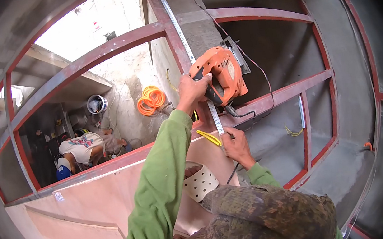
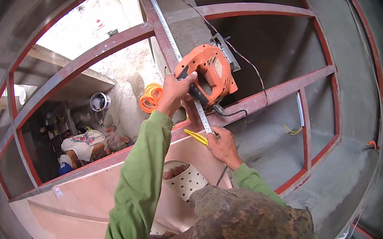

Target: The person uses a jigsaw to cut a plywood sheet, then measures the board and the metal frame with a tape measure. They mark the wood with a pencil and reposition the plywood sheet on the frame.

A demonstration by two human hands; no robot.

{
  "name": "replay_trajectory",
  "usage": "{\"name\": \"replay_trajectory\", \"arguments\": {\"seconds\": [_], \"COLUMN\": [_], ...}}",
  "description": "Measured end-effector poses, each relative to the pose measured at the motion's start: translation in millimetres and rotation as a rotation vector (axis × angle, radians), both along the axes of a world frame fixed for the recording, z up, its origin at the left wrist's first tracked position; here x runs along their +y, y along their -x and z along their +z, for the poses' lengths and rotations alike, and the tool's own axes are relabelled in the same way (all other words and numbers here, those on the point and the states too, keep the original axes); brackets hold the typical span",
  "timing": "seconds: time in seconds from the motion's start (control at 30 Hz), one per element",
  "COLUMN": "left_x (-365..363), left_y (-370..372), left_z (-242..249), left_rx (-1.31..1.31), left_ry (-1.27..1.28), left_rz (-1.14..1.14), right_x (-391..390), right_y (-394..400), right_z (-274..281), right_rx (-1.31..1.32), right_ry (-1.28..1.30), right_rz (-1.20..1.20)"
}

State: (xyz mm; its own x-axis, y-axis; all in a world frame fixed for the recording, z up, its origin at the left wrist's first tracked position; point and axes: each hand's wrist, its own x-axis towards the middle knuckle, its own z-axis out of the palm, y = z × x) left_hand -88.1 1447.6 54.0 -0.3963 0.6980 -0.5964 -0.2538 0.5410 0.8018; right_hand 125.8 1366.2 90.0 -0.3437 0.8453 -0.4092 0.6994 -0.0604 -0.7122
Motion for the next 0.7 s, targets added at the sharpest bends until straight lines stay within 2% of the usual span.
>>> {"name": "replay_trajectory", "arguments": {"seconds": [0.07,0.2,0.3,0.57,0.7], "left_x": [3.2,1.8,2.1,1.9,1.8], "left_y": [-3.2,-3.5,-4.1,-1.3,-1.2], "left_z": [-13.9,-3.6,3.0,-2.8,0.8], "left_rx": [0.002,-0.056,-0.053,-0.065,-0.079], "left_ry": [-0.006,0.026,0.042,0.023,0.019], "left_rz": [0.028,0.065,0.086,0.090,0.081], "right_x": [1.9,-2.0,-5.3,-37.5,-47.0], "right_y": [2.2,-2.8,-5.8,-24.1,-42.5], "right_z": [4.8,-4.3,-9.0,15.2,6.6], "right_rx": [-0.011,0.004,-0.007,-0.144,-0.176], "right_ry": [0.011,0.011,-0.007,0.028,0.022], "right_rz": [0.008,0.021,-0.064,-0.013,0.005]}}
